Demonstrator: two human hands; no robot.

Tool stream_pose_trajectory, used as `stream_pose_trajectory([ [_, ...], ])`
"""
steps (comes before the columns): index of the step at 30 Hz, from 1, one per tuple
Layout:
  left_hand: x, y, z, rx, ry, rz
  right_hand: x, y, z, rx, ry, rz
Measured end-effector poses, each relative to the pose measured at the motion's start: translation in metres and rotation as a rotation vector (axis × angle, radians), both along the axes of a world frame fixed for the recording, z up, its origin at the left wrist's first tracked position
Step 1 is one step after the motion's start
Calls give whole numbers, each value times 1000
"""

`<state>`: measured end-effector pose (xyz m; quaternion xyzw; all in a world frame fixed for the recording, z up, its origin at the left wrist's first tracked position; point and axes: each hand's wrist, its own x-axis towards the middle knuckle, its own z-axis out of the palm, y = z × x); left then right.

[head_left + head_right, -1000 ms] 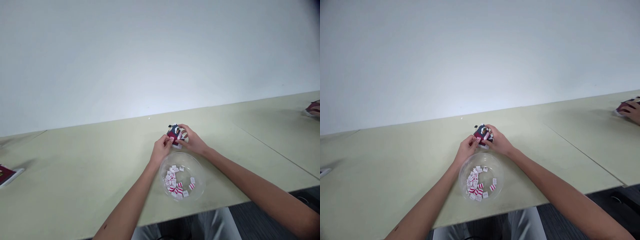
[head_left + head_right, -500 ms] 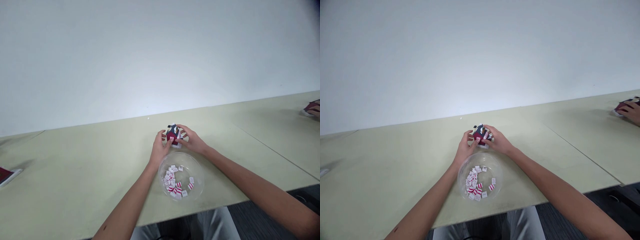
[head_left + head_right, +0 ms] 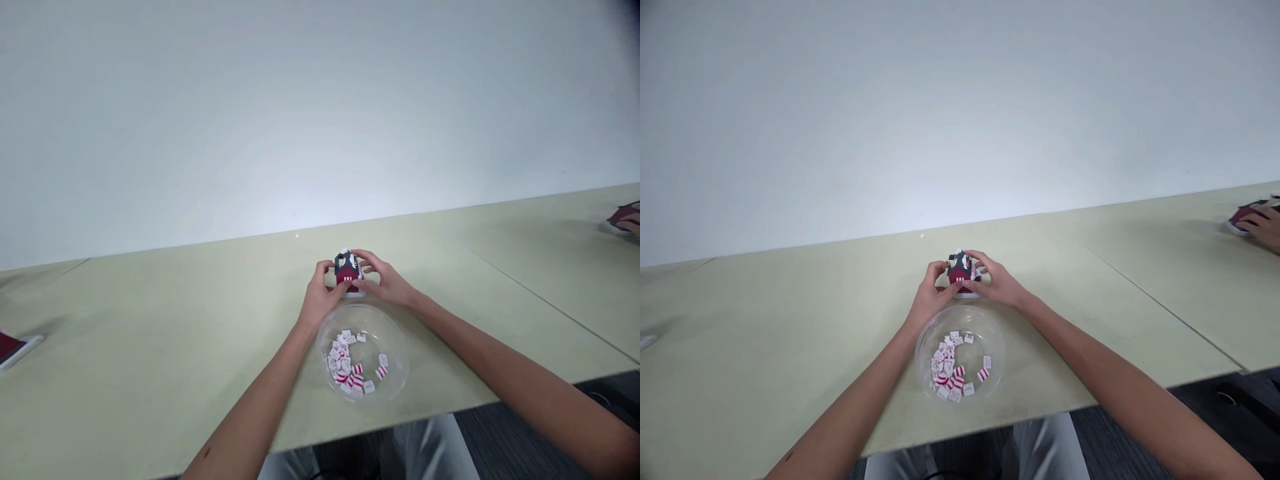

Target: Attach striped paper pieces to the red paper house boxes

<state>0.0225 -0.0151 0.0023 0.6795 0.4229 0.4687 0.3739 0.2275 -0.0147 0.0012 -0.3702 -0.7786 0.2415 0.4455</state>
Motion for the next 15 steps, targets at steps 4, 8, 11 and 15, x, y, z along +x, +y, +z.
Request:
stream_pose_trajectory([
  [4, 2, -4, 5, -15, -17, -33, 0, -1, 0, -8, 19, 34],
  [8, 3, -8, 10, -29, -12, -25, 0, -1, 1, -58, 92, 66],
  [11, 3, -10, 13, -38, -47, -74, 0, -2, 2, -118, 172, 107],
  [15, 2, -9, 12, 21, 7, -85, 0, 0, 0, -204, 240, 130],
])
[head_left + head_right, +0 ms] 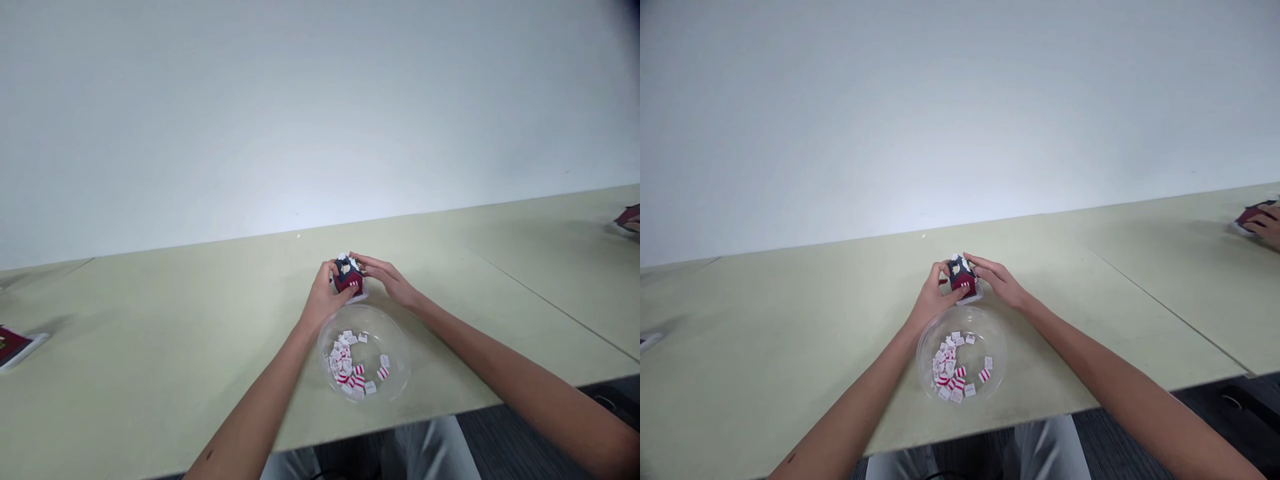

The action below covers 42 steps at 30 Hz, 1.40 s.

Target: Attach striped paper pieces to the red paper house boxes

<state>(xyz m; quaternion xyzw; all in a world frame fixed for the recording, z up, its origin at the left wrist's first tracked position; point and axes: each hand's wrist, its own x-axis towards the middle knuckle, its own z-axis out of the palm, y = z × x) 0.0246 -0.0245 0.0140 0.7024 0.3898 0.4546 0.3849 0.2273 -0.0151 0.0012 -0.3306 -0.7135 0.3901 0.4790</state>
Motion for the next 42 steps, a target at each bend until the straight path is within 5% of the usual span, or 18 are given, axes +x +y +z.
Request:
stream_pose_trajectory([
  [12, -8, 3, 1, 216, 269, 107, -10, -14, 4, 79, -164, 21],
  [17, -10, 5, 2, 301, 259, -14, -15, -18, 12, 93, -164, 66],
  [30, -12, 3, 9, 272, 285, -26, -18, -25, 24, 130, -178, 105],
  [42, -27, 17, 6, 309, 323, 70, -10, -17, 7, 108, -308, 21],
])
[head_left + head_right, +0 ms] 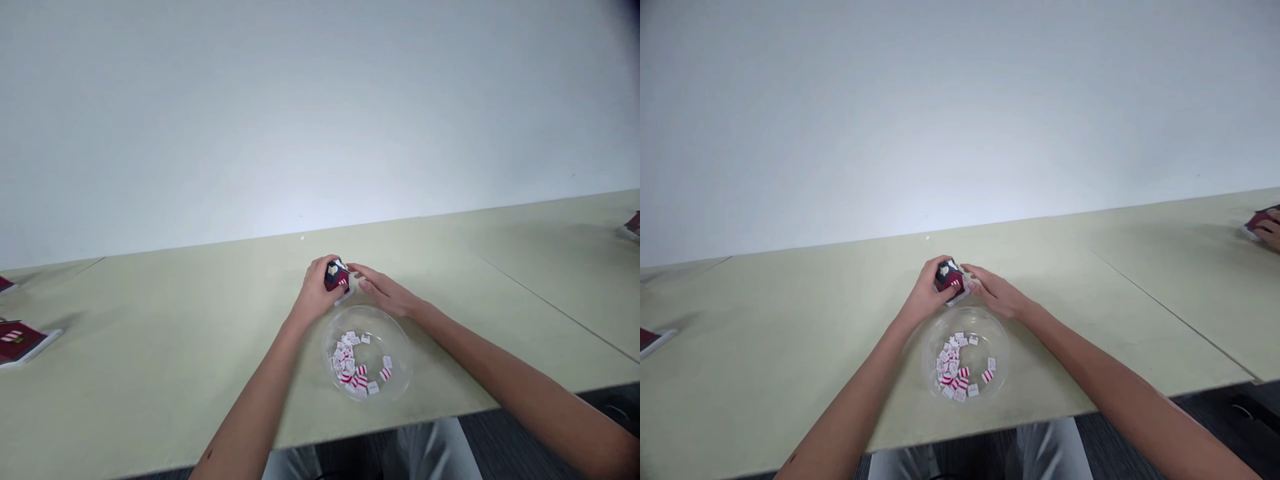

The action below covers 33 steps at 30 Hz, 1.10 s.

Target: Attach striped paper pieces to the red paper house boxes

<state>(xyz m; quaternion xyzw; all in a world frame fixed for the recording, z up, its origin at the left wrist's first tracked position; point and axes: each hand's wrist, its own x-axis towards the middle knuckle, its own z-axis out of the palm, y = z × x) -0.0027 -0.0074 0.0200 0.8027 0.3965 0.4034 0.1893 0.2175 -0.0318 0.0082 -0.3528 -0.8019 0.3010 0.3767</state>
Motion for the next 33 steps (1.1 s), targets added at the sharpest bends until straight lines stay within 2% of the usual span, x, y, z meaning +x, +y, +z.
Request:
stream_pose_trajectory([
  [6, -8, 9, -4, 17, 16, 41, 2, 1, -3, -35, -77, -37],
  [11, -12, 15, -5, 17, -15, 116, 4, 5, -7, -1, -146, -26],
  [16, -33, 26, -2, 17, -9, 127, 6, 9, -10, 28, -204, -27],
  [21, -76, 36, 9, -16, 58, 197, 9, 13, -13, 47, -235, -48],
  [26, -129, 28, 32, -45, 234, 254, 10, 13, -16, 42, -274, -43],
  [29, -170, 22, 47, -81, 345, 349, 8, 10, -14, 47, -281, -28],
  [33, -240, 22, 62, -133, 505, 541, 7, 7, -9, 51, -299, -27],
])
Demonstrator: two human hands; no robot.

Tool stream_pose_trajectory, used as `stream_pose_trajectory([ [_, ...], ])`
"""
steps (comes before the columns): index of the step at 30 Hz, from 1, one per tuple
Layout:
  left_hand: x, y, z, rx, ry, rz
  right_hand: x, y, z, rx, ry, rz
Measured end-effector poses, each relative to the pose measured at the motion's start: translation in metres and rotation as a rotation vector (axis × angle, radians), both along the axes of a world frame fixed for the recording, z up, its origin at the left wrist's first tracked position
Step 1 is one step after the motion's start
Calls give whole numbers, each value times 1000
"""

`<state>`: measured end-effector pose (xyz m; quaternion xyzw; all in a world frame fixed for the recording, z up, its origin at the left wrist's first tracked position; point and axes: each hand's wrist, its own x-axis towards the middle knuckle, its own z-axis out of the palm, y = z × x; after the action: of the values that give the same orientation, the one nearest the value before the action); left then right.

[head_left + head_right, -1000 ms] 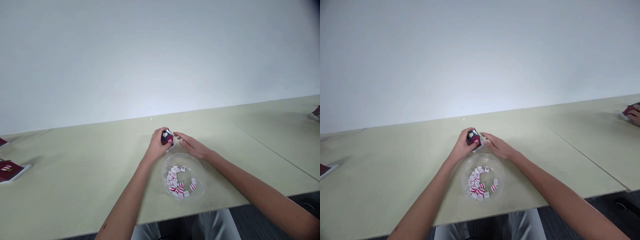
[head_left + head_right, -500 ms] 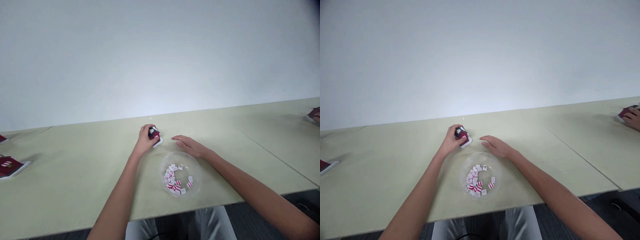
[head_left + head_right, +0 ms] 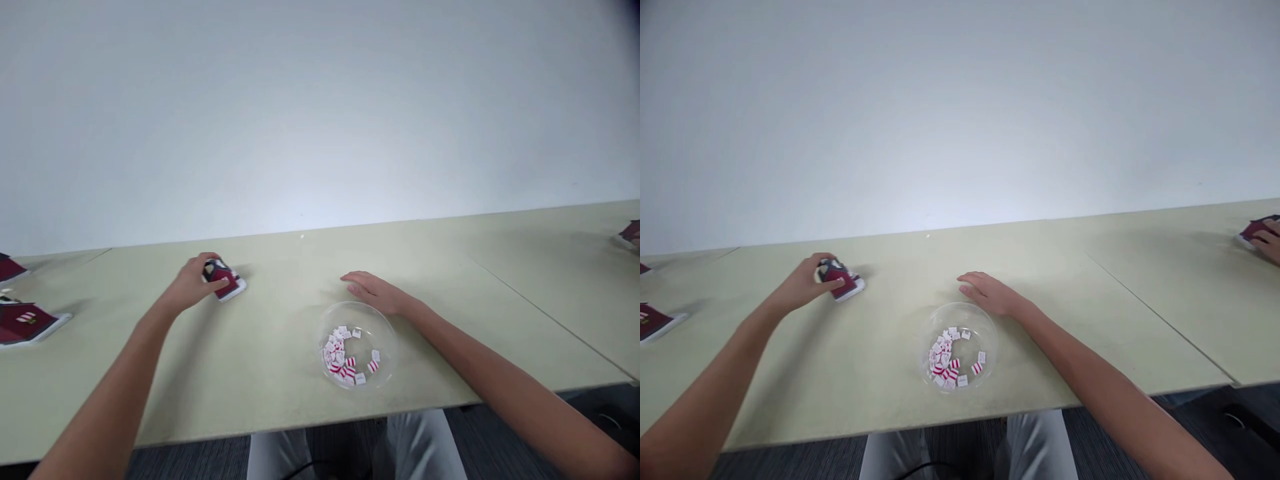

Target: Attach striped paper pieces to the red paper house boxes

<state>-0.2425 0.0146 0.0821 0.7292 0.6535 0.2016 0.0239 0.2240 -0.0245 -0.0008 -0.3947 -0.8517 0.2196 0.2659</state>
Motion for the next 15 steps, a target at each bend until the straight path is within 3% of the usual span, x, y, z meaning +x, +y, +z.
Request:
stream_pose_trajectory([
  [8, -132, -1, 9, -91, 308, 370, -2, 3, -4, 77, -105, 49],
  [15, -181, -12, 12, -131, 370, 523, -1, 7, -8, 108, -91, 65],
])
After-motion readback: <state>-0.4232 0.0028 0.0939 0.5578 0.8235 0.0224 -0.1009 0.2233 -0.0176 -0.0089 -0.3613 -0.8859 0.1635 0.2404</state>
